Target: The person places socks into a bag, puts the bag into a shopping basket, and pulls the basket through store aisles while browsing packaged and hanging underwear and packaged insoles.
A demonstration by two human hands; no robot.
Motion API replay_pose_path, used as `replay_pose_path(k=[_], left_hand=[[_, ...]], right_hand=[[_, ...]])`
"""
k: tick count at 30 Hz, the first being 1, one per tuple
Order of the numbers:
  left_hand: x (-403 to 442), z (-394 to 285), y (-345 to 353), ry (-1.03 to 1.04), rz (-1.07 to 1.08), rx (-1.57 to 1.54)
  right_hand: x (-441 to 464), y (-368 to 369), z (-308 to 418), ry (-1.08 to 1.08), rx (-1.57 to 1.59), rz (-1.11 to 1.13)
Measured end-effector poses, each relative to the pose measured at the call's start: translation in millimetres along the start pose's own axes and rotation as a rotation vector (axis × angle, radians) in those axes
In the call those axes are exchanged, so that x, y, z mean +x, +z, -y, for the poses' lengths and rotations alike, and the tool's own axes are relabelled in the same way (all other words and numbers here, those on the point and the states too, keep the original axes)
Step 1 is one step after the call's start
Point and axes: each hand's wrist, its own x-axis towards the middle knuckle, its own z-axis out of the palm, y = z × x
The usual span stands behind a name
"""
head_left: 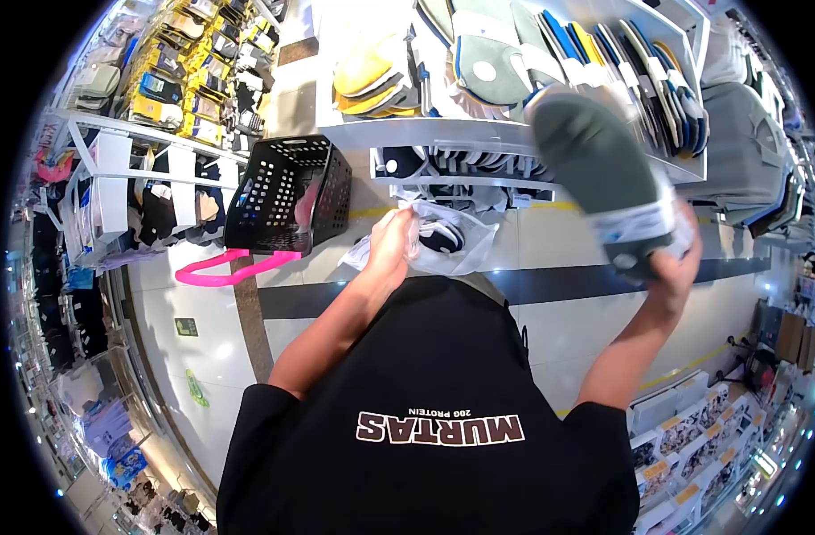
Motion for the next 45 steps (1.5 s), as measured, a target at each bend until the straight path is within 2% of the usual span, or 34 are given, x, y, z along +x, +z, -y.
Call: replay_pose_path(k=[5,8,12,14,18,20,23,26,29,31,33,34,35,37,39,40,41,42,43,45], left_hand=[[-4,-8,3,-0.035,0.036,0.009],[4,2,1,-0.018,0.084,0.027],[-4,2,17,0.027,0.024,0.125],[-12,5,26,0.054,-0.017,0.104],[-10,21,24,0.026,0.05,0.148],[-11,20,26,0.037,0.067,0.083],[-13,17,26,0.047,0.08,-0.038],[-15,14,22,0.058,0.053,-0.106],[-18,17,8,0.035,-0.006,-0.031],[-19,13,-6,-0.001,-0.014,0.002],[-16,10,-11,0.052,-0.012,0.027],[-15,8,-9,0.058,-0.009,0.035],[-15,7,-6,0.06,-0.003,0.045],[-19,2,3,0.037,0.014,0.054],[-16,6,1,0.014,0.032,0.055],[-13,11,-3,0.003,0.049,0.046],[-12,15,-3,-0.007,0.066,0.037],[-13,18,0,0.007,0.042,0.02],[-14,20,0,-0.002,0.039,0.035],[-15,19,-4,-0.017,0.033,0.066]], right_hand=[[-28,25,-24,0.4,-0.078,0.324],[-34,46,-51,0.438,-0.219,0.446],[-34,77,-88,0.47,-0.44,0.556],[-35,97,-110,0.49,-0.503,0.592],[-38,142,-150,0.547,-0.516,0.722],[-52,171,-170,0.33,-0.657,0.805],[-73,205,-224,0.276,-0.808,0.906],[-84,215,-253,0.153,-1.028,0.863],[-83,214,-250,0.026,-1.114,0.766],[-83,210,-245,0.014,-1.03,0.718],[-77,205,-235,0.03,-0.967,0.674],[-70,198,-218,0.075,-0.94,0.732],[-67,187,-202,-0.031,-0.839,0.702],[-33,163,-137,0.228,-0.542,0.971],[2,130,-70,0.3,-0.339,0.987],[12,113,-45,0.211,-0.304,0.818],[23,97,-25,0.211,-0.209,0.621],[35,85,0,0.181,-0.187,0.356],[49,66,7,0.118,-0.28,0.128],[82,33,2,-0.175,-0.3,-0.247]])
